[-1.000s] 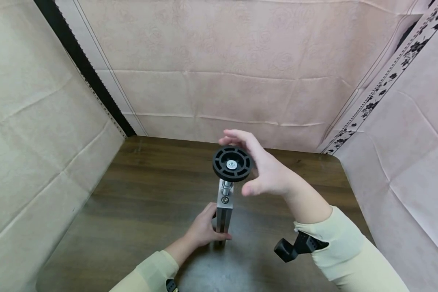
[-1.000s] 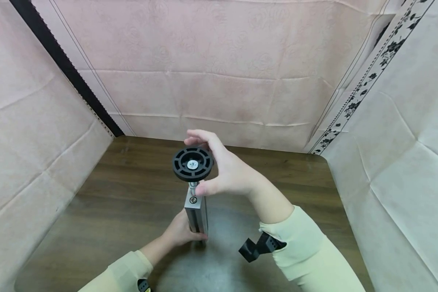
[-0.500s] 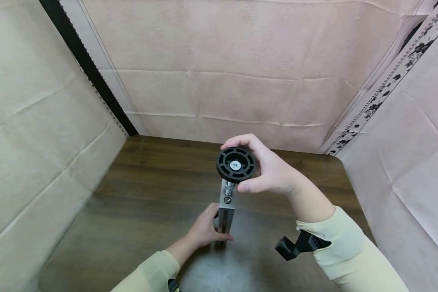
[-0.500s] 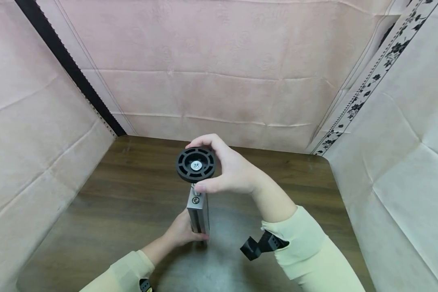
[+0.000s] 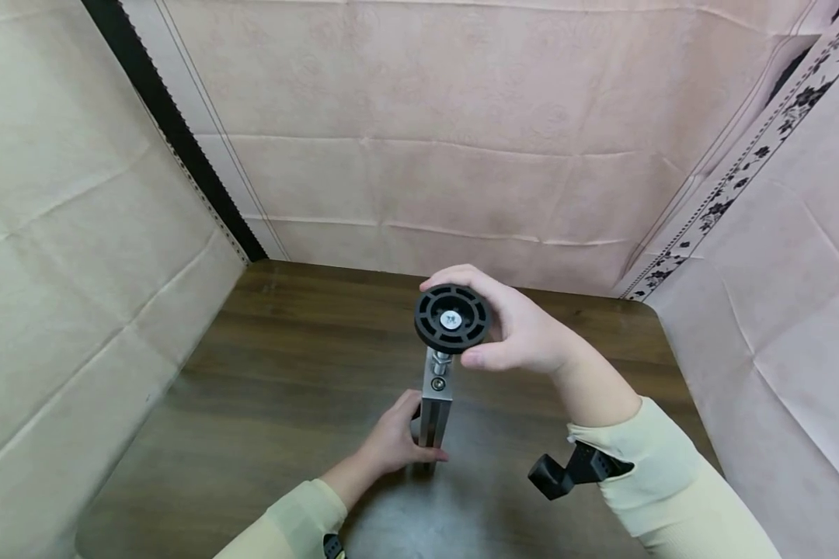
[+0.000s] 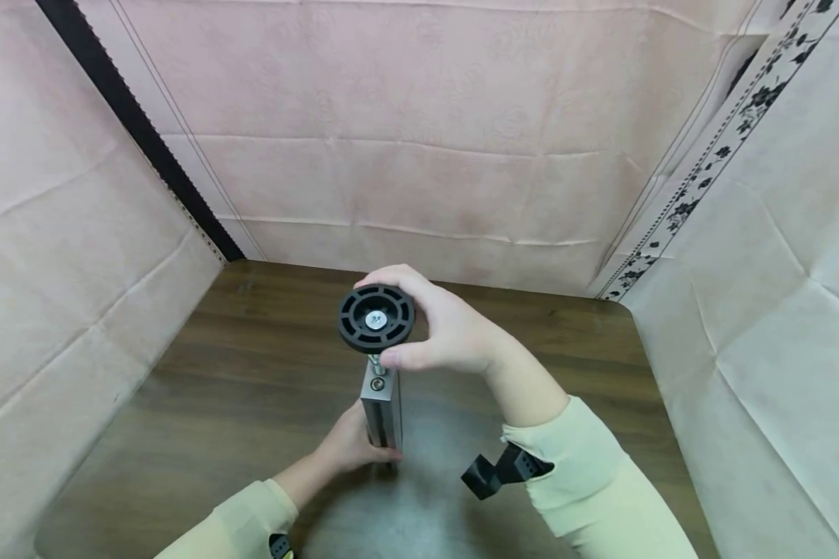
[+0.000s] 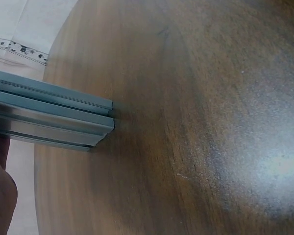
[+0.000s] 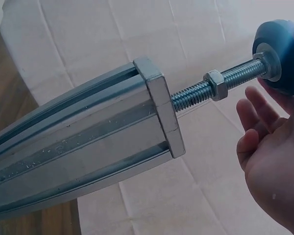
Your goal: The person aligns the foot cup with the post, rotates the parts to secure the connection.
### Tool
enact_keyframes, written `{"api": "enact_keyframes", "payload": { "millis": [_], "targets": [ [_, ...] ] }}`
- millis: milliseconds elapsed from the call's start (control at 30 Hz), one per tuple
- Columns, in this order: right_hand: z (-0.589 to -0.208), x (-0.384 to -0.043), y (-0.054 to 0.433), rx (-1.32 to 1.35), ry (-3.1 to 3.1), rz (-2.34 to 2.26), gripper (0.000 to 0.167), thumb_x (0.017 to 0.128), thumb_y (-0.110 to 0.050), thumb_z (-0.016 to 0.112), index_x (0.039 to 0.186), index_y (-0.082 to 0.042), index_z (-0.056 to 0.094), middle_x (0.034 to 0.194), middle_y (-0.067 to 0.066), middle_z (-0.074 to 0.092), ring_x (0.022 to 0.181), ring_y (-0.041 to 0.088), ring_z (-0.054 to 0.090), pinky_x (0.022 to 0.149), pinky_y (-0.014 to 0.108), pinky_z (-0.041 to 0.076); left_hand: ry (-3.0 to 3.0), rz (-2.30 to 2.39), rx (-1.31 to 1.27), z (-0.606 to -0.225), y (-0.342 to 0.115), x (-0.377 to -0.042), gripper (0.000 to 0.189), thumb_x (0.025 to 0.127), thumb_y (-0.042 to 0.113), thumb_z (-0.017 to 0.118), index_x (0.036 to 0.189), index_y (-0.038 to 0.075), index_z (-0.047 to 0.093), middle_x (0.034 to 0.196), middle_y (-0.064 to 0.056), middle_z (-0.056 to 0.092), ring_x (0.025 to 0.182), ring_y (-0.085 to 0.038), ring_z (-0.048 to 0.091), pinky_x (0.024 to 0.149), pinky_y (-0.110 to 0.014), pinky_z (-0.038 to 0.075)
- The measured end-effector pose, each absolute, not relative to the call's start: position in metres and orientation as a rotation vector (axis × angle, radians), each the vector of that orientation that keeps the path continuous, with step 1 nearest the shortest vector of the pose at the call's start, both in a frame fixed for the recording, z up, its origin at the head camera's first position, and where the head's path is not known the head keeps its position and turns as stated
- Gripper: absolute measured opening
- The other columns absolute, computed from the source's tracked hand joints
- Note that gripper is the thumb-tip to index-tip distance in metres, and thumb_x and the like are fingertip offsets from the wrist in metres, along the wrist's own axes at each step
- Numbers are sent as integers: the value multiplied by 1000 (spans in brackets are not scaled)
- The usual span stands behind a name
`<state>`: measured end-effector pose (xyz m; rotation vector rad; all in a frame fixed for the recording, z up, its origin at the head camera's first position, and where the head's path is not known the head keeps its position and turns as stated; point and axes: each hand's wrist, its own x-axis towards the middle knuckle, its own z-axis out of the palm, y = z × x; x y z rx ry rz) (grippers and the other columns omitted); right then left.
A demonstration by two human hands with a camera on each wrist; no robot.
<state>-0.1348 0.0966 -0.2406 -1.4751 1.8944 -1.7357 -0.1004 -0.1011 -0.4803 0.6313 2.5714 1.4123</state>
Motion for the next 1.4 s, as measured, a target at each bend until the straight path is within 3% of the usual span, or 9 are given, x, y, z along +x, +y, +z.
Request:
{"api": "enact_keyframes", "payload": {
  "millis": [233, 400, 533, 667, 800, 900, 1067, 1200, 1400],
  "targets": [
    [-243, -128, 90, -1268, 1963, -1852, 88, 71, -43, 79, 126, 5, 30, 118, 12, 48, 102, 20, 52, 82, 29, 48, 2577, 1410, 617, -481, -103, -102, 79, 60, 46, 85, 127, 29, 48, 122, 8, 47, 112, -14, 50, 94, -41, 43],
    [-244, -133, 92, -1445, 1941, -1828, 99, 80, -54, 67, 140, 8, 18, 132, 16, 39, 117, 24, 44, 94, 30, 42, 2571, 1387, 609, -481, -103, -104, 81, 60, 49, 84, 129, 29, 46, 124, 7, 47, 113, -14, 49, 94, -41, 43],
    [-241, -134, 94, -1496, 1881, -1807, 90, 86, -51, 60, 139, 11, 22, 137, 12, 39, 119, 25, 43, 96, 31, 40, 2572, 1369, 595, -479, -102, -104, 80, 61, 47, 84, 129, 28, 46, 124, 7, 47, 113, -15, 49, 94, -42, 43],
    [-240, -132, 92, -1437, 1869, -1846, 77, 85, -39, 67, 131, 11, 31, 126, 9, 48, 110, 21, 50, 89, 31, 45, 2580, 1359, 591, -479, -102, -104, 79, 61, 41, 86, 129, 28, 46, 124, 6, 46, 113, -16, 49, 94, -43, 43],
    [-242, -129, 89, -1371, 1938, -1900, 79, 78, -38, 76, 122, 9, 29, 114, 8, 51, 102, 18, 51, 84, 28, 46, 2589, 1366, 601, -480, -101, -103, 78, 62, 35, 87, 128, 27, 47, 124, 5, 47, 113, -15, 50, 94, -42, 43],
    [-245, -129, 88, -1394, 1976, -1914, 89, 75, -45, 76, 123, 10, 24, 118, 10, 47, 105, 19, 49, 87, 27, 44, 2589, 1363, 600, -480, -101, -103, 78, 61, 34, 88, 128, 27, 47, 124, 5, 47, 113, -16, 50, 94, -42, 43],
    [-246, -132, 92, -1497, 1938, -1871, 99, 82, -55, 64, 140, 9, 15, 134, 15, 38, 120, 24, 41, 96, 30, 40, 2579, 1348, 586, -480, -100, -103, 78, 62, 35, 87, 127, 28, 47, 124, 7, 46, 114, -17, 50, 94, -43, 43],
    [-245, -134, 95, -1534, 1897, -1818, 87, 87, -51, 59, 140, 8, 26, 138, 17, 38, 121, 25, 42, 96, 31, 40, 2568, 1354, 587, -480, -100, -102, 75, 62, 34, 87, 126, 27, 48, 124, 6, 47, 113, -17, 50, 94, -43, 43],
    [-245, -130, 93, -1482, 1865, -1877, 73, 84, -36, 70, 126, 10, 32, 128, 11, 45, 108, 21, 50, 88, 32, 46, 2578, 1347, 583, -481, -100, -101, 76, 61, 36, 87, 125, 27, 48, 122, 7, 47, 111, -15, 50, 93, -41, 43]
  ]
}}
